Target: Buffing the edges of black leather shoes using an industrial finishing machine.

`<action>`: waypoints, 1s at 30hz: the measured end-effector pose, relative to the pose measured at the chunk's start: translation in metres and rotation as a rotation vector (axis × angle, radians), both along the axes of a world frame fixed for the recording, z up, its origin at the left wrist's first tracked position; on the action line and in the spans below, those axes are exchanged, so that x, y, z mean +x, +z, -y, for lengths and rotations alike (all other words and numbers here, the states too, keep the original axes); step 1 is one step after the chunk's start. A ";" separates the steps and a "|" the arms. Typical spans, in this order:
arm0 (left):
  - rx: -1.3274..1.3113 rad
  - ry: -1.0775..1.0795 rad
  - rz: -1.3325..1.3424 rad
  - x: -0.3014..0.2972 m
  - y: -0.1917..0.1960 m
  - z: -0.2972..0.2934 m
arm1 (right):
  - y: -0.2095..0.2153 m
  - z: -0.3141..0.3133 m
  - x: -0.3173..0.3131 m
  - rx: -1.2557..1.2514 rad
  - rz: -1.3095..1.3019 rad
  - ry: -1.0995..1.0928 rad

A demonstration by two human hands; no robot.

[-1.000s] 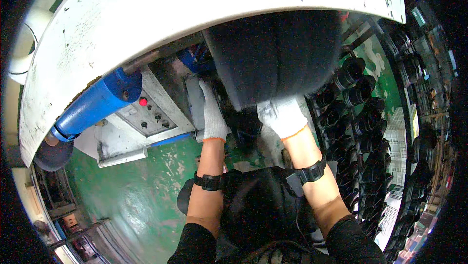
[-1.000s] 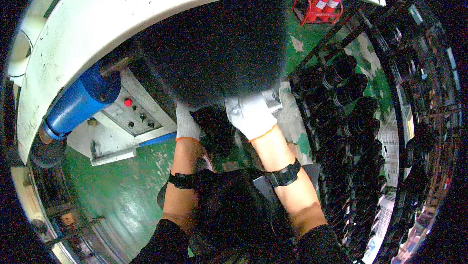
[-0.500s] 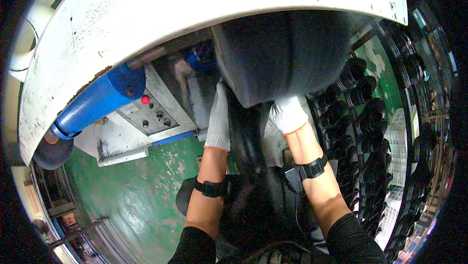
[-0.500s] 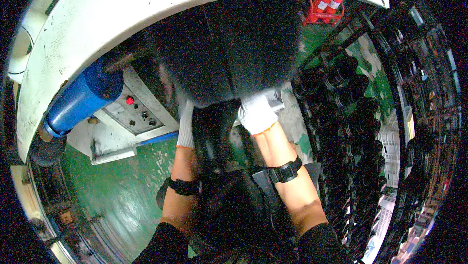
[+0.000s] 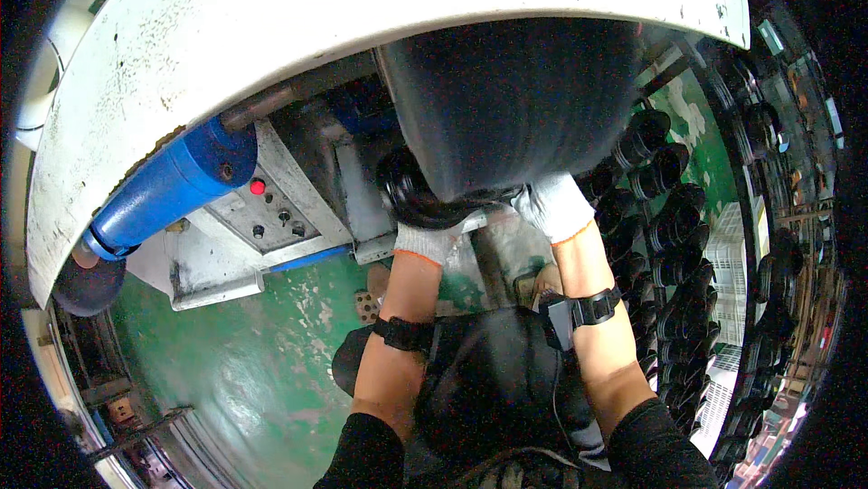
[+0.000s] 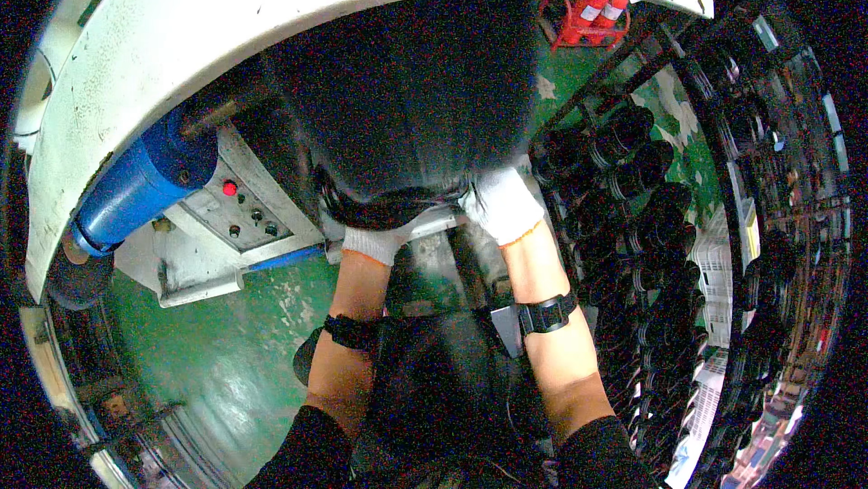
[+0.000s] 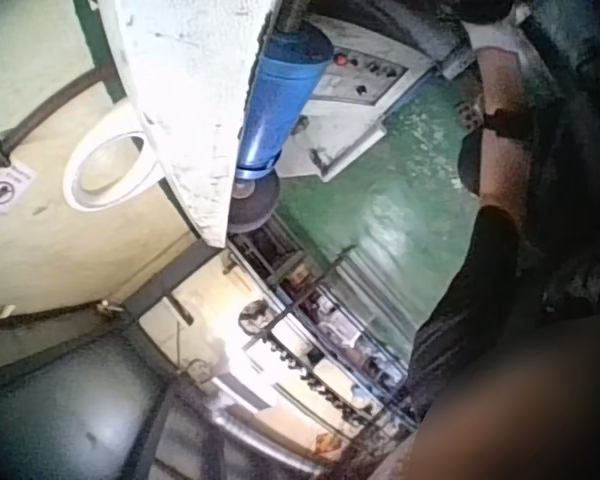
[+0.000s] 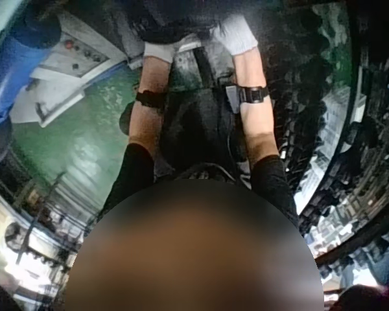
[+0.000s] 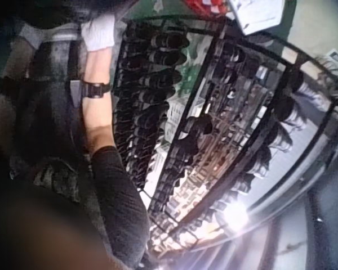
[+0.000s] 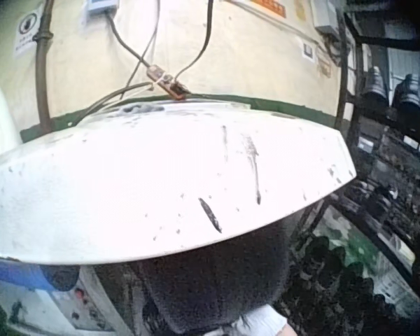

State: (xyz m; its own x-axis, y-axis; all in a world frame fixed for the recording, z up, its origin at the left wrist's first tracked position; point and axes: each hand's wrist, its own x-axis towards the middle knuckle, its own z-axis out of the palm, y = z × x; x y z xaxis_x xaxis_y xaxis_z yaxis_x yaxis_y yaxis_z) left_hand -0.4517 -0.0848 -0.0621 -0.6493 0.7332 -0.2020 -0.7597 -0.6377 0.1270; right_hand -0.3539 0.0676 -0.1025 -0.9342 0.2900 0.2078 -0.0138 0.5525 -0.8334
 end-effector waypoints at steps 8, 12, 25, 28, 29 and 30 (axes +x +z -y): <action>-0.106 0.247 -0.089 -0.011 -0.029 0.046 | 0.055 0.048 -0.006 0.727 -0.063 -0.021; -0.250 0.330 -0.233 -0.021 -0.027 0.059 | 0.057 0.075 -0.013 0.981 -0.141 -0.046; -0.234 0.312 0.044 0.012 0.005 0.023 | 0.088 0.064 -0.016 0.898 -0.073 -0.221; -0.157 0.261 0.159 0.021 -0.021 -0.007 | 0.107 0.045 -0.009 0.935 -0.175 -0.302; -0.154 0.244 0.162 0.027 -0.025 -0.017 | 0.109 0.037 -0.003 0.943 -0.165 -0.315; -0.165 0.225 0.176 0.033 -0.028 -0.025 | 0.113 0.029 0.004 1.006 -0.103 -0.302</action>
